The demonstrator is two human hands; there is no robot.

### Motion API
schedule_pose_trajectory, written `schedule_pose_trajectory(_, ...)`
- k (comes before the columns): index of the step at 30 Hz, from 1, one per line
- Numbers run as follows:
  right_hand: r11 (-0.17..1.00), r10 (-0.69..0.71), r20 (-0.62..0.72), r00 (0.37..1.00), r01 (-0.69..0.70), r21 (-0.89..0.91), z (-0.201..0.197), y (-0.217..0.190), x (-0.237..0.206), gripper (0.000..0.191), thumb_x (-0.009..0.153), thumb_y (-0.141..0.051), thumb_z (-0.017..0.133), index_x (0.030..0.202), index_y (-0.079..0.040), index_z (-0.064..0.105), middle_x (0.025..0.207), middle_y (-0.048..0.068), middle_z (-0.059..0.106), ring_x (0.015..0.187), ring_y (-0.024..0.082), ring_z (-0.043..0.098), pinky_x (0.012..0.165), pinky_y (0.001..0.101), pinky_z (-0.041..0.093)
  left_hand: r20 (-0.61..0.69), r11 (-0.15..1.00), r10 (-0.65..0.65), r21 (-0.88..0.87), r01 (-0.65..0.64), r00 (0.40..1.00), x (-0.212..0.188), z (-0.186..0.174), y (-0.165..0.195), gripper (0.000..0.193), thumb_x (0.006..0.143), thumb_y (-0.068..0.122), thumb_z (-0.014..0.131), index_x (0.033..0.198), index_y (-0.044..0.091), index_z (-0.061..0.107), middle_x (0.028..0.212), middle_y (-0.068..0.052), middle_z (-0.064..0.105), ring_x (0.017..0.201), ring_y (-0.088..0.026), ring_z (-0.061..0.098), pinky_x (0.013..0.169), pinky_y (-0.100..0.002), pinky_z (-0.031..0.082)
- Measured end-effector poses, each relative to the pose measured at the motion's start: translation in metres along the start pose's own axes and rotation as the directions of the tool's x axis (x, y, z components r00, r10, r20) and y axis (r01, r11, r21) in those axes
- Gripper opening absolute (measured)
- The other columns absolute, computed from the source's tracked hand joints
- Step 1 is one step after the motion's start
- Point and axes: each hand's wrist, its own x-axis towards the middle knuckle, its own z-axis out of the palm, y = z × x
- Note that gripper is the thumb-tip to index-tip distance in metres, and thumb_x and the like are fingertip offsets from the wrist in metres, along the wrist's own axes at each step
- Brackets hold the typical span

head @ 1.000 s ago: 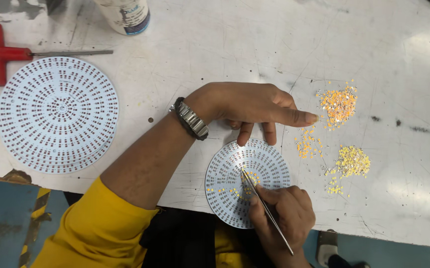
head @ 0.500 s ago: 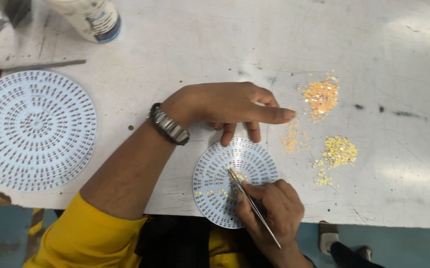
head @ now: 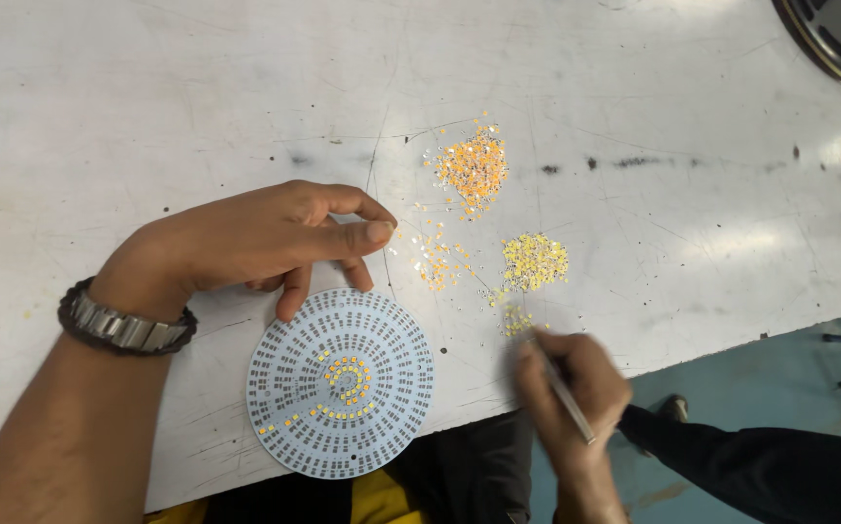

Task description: The person uses tweezers to pick small yellow LED components from a pile on the table and places them into designated slots on a circular LED panel. The person repeats this action continuously, filling the panel's center area.

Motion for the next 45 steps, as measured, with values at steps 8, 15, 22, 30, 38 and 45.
schedule_pose_trajectory(8, 0.992, -0.037, 0.139, 0.990, 0.020, 0.124, 0.002, -0.016, 0.003, 0.013, 0.078, -0.003, 0.075, 0.088, 0.003, 0.072, 0.066, 0.004, 0.064, 0.053, 0.008, 0.055, 0.051, 0.0221, 0.040, 0.016, 1.000, -0.003, -0.026, 0.003, 1.000, 0.004, -0.001, -0.003, 0.081, 0.078, 0.067, 0.058, 0.136, 0.011, 0.059, 0.091, -0.016, 0.078, 0.029, -0.014, 0.056, 0.031, -0.028, 0.042)
schedule_pose_trajectory(15, 0.996, -0.002, 0.095, 0.995, -0.006, 0.086, 0.001, -0.013, 0.008, 0.013, 0.077, -0.003, 0.077, 0.088, 0.003, 0.072, 0.068, 0.005, 0.065, 0.054, 0.009, 0.056, 0.051, 0.0219, 0.041, 0.015, 1.000, -0.013, -0.009, 0.013, 1.000, 0.004, 0.000, 0.004, 0.075, 0.080, 0.064, 0.057, 0.135, 0.014, 0.062, 0.092, -0.012, 0.079, 0.028, -0.014, 0.054, 0.032, -0.028, 0.039)
schedule_pose_trajectory(22, 0.994, -0.015, 0.125, 0.992, 0.001, 0.108, 0.004, -0.010, 0.010, 0.016, 0.077, -0.004, 0.078, 0.090, 0.004, 0.072, 0.071, 0.006, 0.067, 0.057, 0.007, 0.059, 0.051, 0.0212, 0.043, 0.006, 0.998, -0.065, -0.023, 0.065, 0.998, 0.002, 0.000, 0.006, 0.071, 0.082, 0.063, 0.062, 0.134, 0.015, 0.063, 0.094, -0.011, 0.079, 0.029, -0.014, 0.052, 0.034, -0.027, 0.037)
schedule_pose_trajectory(30, 0.980, -0.108, 0.149, 0.983, 0.080, 0.181, 0.007, -0.023, 0.009, 0.014, 0.078, -0.002, 0.076, 0.090, 0.002, 0.071, 0.072, 0.007, 0.066, 0.057, 0.013, 0.058, 0.052, 0.0254, 0.042, 0.095, 0.984, 0.172, -0.059, -0.167, 0.980, 0.007, -0.005, -0.004, 0.072, 0.084, 0.061, 0.057, 0.132, 0.008, 0.056, 0.095, -0.013, 0.083, 0.033, -0.009, 0.057, 0.036, -0.024, 0.050)
schedule_pose_trajectory(38, 0.850, -0.513, 0.379, 0.770, 0.392, 0.353, 0.047, -0.073, 0.023, 0.020, 0.073, -0.010, 0.082, 0.088, -0.004, 0.071, 0.075, 0.006, 0.069, 0.065, 0.023, 0.062, 0.058, 0.0334, 0.049, 0.014, 0.991, 0.136, 0.010, -0.136, 0.991, 0.007, 0.000, -0.003, 0.082, 0.071, 0.073, 0.056, 0.125, 0.012, 0.064, 0.085, -0.013, 0.082, 0.034, -0.011, 0.060, 0.032, -0.024, 0.040)
schedule_pose_trajectory(45, 0.863, -0.495, 0.406, 0.768, 0.384, 0.327, 0.055, -0.085, 0.029, 0.020, 0.072, -0.012, 0.082, 0.088, -0.006, 0.071, 0.076, 0.004, 0.069, 0.065, 0.022, 0.062, 0.058, 0.0327, 0.049, 0.004, 0.990, 0.138, 0.021, -0.138, 0.990, 0.006, -0.002, -0.002, 0.081, 0.067, 0.075, 0.056, 0.117, 0.012, 0.068, 0.087, -0.010, 0.082, 0.034, -0.013, 0.064, 0.030, -0.023, 0.035)
